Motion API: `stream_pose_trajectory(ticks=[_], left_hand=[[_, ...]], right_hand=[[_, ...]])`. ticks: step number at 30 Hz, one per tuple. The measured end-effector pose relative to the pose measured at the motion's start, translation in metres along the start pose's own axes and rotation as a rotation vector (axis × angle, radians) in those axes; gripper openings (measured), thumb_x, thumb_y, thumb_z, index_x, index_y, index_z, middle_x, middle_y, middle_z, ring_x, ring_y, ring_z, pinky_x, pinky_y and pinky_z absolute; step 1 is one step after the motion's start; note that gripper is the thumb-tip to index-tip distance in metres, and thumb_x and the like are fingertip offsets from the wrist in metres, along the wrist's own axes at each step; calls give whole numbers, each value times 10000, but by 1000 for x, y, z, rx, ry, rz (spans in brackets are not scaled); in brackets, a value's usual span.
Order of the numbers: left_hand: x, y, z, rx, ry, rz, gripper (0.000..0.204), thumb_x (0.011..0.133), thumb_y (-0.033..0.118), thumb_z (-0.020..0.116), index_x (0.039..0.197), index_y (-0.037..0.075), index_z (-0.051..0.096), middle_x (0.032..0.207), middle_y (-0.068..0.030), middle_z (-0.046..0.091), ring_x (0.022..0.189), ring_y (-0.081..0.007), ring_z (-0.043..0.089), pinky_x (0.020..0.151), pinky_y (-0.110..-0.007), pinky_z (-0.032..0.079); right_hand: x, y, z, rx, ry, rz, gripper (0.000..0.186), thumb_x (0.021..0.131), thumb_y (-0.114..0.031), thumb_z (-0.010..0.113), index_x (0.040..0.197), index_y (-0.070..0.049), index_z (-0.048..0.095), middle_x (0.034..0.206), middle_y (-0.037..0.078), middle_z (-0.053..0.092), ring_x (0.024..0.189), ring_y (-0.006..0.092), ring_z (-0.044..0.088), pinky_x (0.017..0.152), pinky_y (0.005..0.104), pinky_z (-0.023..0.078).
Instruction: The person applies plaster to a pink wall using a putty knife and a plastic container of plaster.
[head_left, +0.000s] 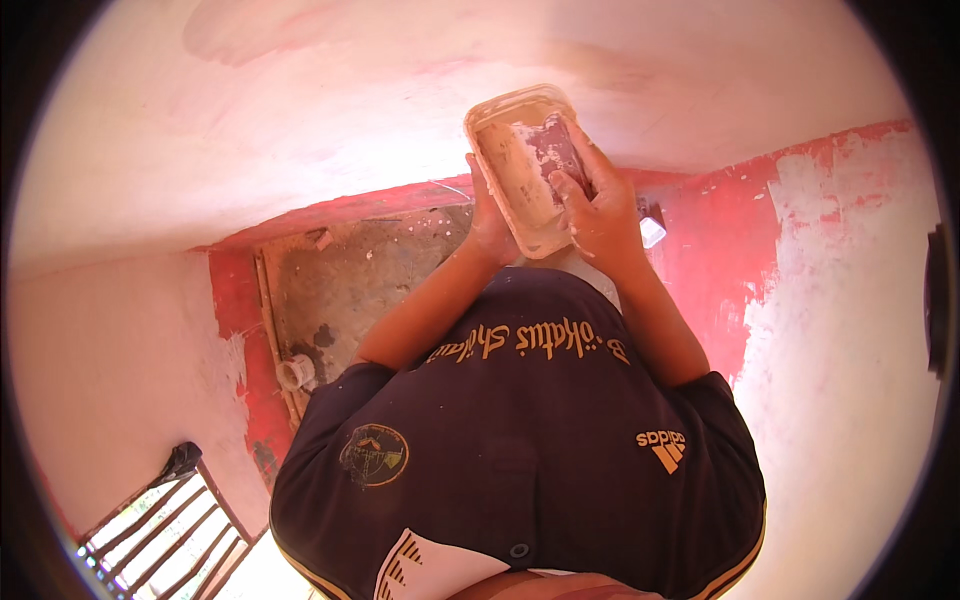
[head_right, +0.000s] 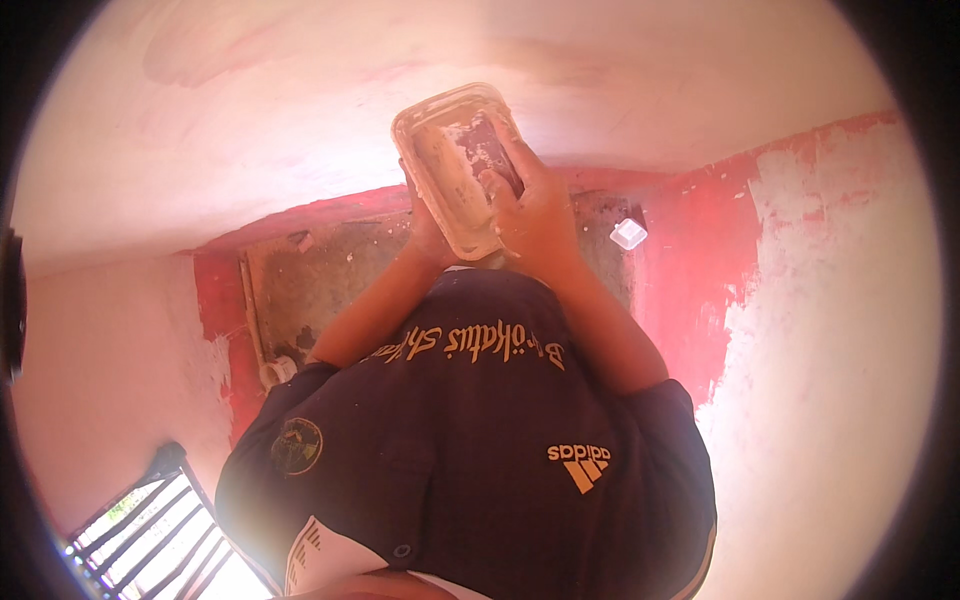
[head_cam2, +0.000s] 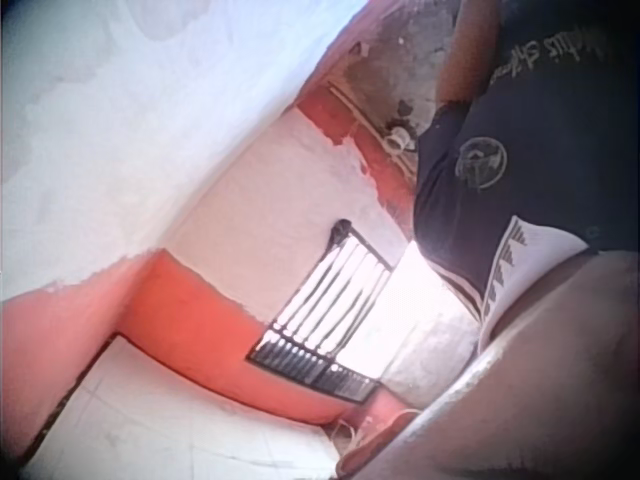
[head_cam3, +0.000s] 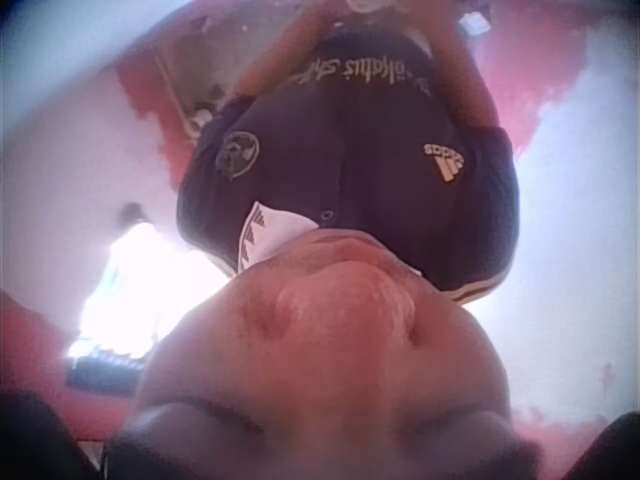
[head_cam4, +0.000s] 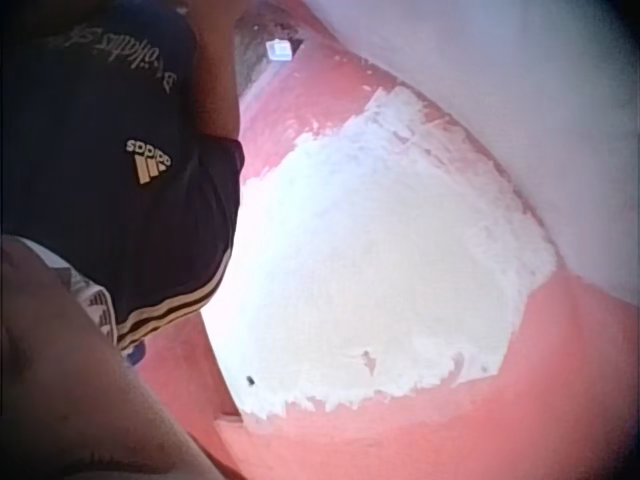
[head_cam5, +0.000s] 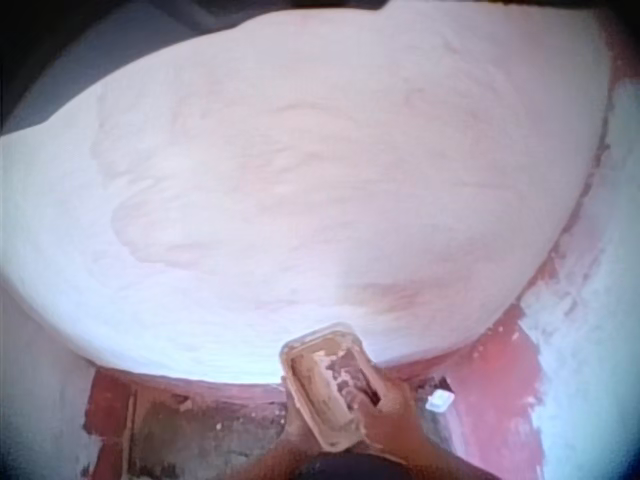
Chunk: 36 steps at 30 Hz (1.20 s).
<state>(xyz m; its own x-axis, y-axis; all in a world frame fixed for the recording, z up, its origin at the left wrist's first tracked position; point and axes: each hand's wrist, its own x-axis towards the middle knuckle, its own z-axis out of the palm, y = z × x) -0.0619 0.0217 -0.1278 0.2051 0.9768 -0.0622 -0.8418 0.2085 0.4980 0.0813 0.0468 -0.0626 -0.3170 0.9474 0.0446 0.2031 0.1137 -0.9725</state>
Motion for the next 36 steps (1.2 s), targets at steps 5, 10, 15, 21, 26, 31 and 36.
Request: stream_pose_trajectory(ticks=[5, 10, 15, 21, 26, 31, 36], left_hand=[[5, 0, -2, -103, 49, -132, 1037, 833, 909, 175, 1544, 170, 326, 1480, -114, 482, 1317, -319, 523, 1084, -516, 463], [-17, 41, -12, -44, 73, -157, 1063, 808, 939, 129, 1556, 209, 327, 1538, -104, 432, 1375, -347, 467, 1117, -569, 416], [-66, 118, -15, -144, 261, -186, 964, 879, 856, 167, 1563, 195, 317, 1534, -96, 451, 1374, -318, 488, 1130, -553, 419], [-81, 124, -50, -125, 272, -64, 881, 930, 807, 235, 1534, 178, 360, 1489, -93, 493, 1334, -315, 520, 1100, -549, 453], [-78, 108, -62, -39, 275, -85, 827, 953, 774, 294, 1523, 181, 379, 1469, -77, 504, 1319, -310, 524, 1070, -550, 472], [-82, 64, -66, -57, 223, -79, 764, 987, 719, 324, 1510, 166, 384, 1444, -77, 518, 1295, -296, 542, 1049, -516, 499], [-75, 47, -70, -1, 327, 28, 713, 1017, 675, 305, 1502, 160, 392, 1424, -61, 528, 1276, -281, 554, 1043, -489, 506]], right_hand=[[5, 6, -11, 311, -22, 142, 581, 948, 4, 577, 1507, 3, 418, 1134, 129, 689, 790, 82, 620, 634, 225, 511], [8, -30, 8, 614, 58, 258, 587, 959, -21, 619, 1507, -19, 409, 1040, 88, 669, 755, 91, 601, 561, 235, 485], [3, -53, 43, 850, 166, 159, 473, 973, -40, 599, 1430, -34, 476, 1068, 40, 651, 791, 99, 602, 610, 247, 497], [20, -51, 26, 929, 454, 123, 367, 972, -17, 580, 1332, -45, 514, 1085, 65, 647, 882, 158, 648, 713, 334, 559], [48, 32, -22, 777, 635, -49, 291, 984, -2, 548, 1275, -21, 545, 1052, 66, 646, 894, 148, 640, 728, 323, 556], [89, 79, -50, 209, 928, -213, 231, 987, -104, 560, 1173, 23, 612, 834, 47, 607, 753, 111, 553, 702, 300, 487], [113, 53, -27, -83, 1033, 128, 379, 973, -79, 513, 1328, 35, 580, 988, 211, 692, 827, 272, 676, 828, 382, 531]])
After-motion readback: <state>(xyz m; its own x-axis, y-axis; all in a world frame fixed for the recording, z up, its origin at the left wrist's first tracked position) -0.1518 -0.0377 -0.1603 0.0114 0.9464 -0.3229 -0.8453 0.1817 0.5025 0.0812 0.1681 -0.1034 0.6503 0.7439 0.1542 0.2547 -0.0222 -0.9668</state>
